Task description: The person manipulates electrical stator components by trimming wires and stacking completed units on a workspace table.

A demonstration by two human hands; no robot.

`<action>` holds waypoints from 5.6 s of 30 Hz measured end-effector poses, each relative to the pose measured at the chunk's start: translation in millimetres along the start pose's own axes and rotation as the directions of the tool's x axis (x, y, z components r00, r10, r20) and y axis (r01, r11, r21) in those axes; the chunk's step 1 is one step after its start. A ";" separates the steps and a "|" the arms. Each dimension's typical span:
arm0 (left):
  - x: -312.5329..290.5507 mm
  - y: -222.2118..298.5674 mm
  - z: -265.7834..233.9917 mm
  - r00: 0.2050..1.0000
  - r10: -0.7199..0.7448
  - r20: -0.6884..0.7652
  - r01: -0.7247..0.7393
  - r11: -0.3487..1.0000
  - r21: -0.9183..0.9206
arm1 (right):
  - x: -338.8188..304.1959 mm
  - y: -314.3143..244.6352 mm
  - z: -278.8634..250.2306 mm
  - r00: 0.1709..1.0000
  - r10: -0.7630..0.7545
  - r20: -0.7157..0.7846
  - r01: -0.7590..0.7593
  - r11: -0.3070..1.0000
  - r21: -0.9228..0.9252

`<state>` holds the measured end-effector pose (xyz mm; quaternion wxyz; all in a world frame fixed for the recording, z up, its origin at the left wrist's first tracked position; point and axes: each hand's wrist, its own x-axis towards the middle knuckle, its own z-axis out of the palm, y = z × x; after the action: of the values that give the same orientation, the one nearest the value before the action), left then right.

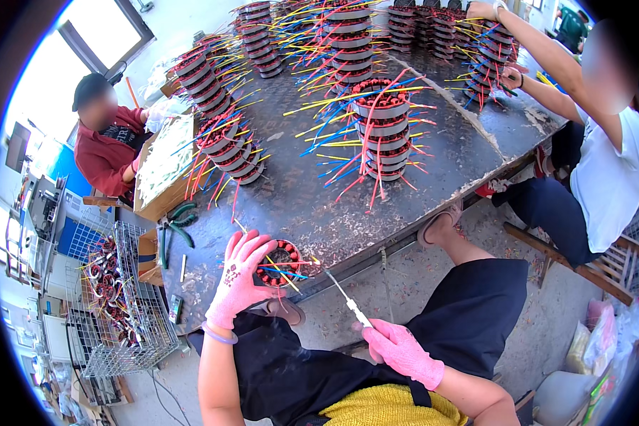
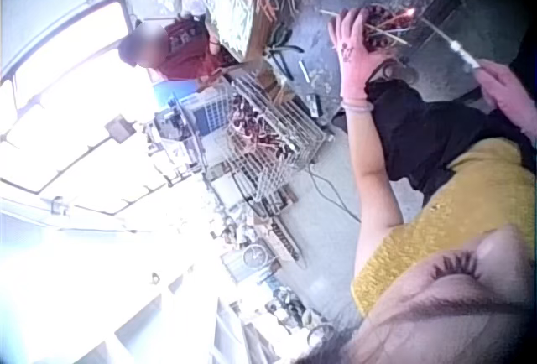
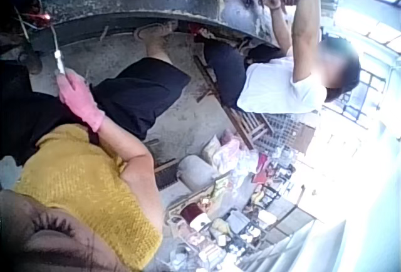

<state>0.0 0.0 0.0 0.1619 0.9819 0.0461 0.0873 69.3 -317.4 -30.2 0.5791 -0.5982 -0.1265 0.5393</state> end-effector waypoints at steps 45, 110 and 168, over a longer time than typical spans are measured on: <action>123.6 -54.4 -169.8 0.838 -0.377 -0.394 0.235 0.902 -0.363 | -69.0 -60.7 -45.1 0.851 -0.315 -0.420 0.332 0.943 -0.034; -12.1 -8.5 0.5 0.968 -0.236 -0.088 0.234 0.972 -0.037 | -30.6 -13.5 -5.3 0.993 -0.112 -0.038 0.114 0.992 0.054; -10.1 9.5 16.3 0.956 -0.258 -0.137 0.273 0.957 0.103 | -16.0 8.6 -12.2 0.995 -0.093 -0.046 0.096 0.994 0.056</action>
<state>-6.2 -15.2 -13.7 0.1093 0.9675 0.1927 0.1219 68.7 -339.1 -32.4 0.6238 -0.5858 -0.1263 0.5018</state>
